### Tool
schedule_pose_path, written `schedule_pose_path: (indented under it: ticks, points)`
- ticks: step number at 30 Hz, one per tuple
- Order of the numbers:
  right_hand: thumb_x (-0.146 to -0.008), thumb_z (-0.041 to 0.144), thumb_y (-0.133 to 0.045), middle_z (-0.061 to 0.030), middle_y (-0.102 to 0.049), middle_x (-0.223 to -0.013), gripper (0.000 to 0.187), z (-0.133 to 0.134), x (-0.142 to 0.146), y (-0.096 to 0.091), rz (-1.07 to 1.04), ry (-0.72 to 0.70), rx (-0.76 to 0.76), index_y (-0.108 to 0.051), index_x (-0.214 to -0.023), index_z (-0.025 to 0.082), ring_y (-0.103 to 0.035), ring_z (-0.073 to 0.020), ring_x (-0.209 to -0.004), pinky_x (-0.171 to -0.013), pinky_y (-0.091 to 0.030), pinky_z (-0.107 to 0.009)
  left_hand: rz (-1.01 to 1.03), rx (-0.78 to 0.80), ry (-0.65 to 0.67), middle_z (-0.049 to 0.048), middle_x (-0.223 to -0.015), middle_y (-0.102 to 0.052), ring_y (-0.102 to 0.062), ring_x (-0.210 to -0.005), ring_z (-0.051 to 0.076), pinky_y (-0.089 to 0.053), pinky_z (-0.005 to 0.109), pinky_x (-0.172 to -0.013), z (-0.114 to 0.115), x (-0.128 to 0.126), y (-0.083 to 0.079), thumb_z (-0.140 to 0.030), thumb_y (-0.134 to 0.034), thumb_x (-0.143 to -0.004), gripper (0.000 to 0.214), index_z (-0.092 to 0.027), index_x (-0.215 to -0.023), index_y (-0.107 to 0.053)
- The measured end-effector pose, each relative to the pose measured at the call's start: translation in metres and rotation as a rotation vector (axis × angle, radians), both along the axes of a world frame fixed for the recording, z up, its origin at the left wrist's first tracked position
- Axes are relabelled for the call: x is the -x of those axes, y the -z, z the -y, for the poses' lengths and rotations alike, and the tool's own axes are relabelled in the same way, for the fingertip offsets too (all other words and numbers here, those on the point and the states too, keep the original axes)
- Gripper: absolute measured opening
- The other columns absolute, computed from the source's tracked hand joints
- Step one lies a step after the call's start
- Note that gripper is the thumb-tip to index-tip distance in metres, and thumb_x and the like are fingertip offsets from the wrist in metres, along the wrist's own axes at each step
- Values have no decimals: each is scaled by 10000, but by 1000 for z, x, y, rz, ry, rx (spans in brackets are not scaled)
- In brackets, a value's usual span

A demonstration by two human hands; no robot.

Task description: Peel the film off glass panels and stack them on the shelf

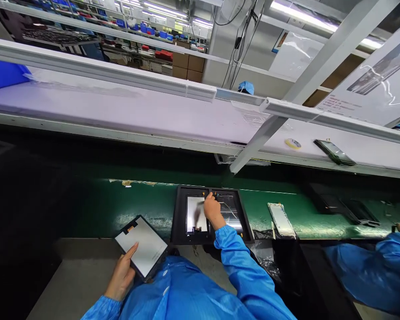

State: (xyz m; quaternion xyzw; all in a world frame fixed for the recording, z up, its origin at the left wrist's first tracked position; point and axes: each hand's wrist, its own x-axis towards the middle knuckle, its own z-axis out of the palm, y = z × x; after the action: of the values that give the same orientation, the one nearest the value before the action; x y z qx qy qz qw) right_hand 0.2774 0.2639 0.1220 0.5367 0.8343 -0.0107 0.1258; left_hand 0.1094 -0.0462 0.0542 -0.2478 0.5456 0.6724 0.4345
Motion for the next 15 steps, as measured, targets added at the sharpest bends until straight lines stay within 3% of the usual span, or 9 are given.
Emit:
schedule_pose_path:
  ticks: [3, 8, 12, 15]
  points:
    - [-952, 50, -367, -357, -563, -1308, 644, 6, 24, 19, -47, -57, 7, -270, -1583, -39, -730, -281, -1044, -847, -597, -356, 1, -18, 43, 93, -807, -822, -785, -996, 305, -643, 337, -883, -3, -10, -2, -95, -643, -905, 243, -72, -1135, -717]
    - [-923, 58, -442, -333, -476, -1449, 748, 18, 58, 44, -119, -7, 56, -206, -1633, 64, -671, -320, -1148, -925, -581, -432, 7, 8, 42, 68, -784, -817, -792, -969, 301, -649, 321, -873, -6, -14, -6, -63, -663, -876, 299, -92, -1169, -713]
    - [-908, 131, -539, -298, -185, -1668, 835, 24, 70, 61, -152, 76, 110, -166, -1654, 164, -643, -322, -1178, -904, -575, -429, 0, 20, 59, 56, -879, -832, -783, -1013, 297, -651, 333, -887, 3, -10, -6, -85, -655, -885, 333, -147, -1206, -715]
    - [-938, 277, -596, -302, -56, -1692, 839, 26, 72, 73, -181, 122, 144, -172, -1650, 143, -623, -334, -1202, -919, -553, -432, 23, 37, 101, 76, -1010, -832, -764, -1071, 312, -652, 341, -875, 19, -1, 3, -147, -711, -866, 338, -164, -1203, -723]
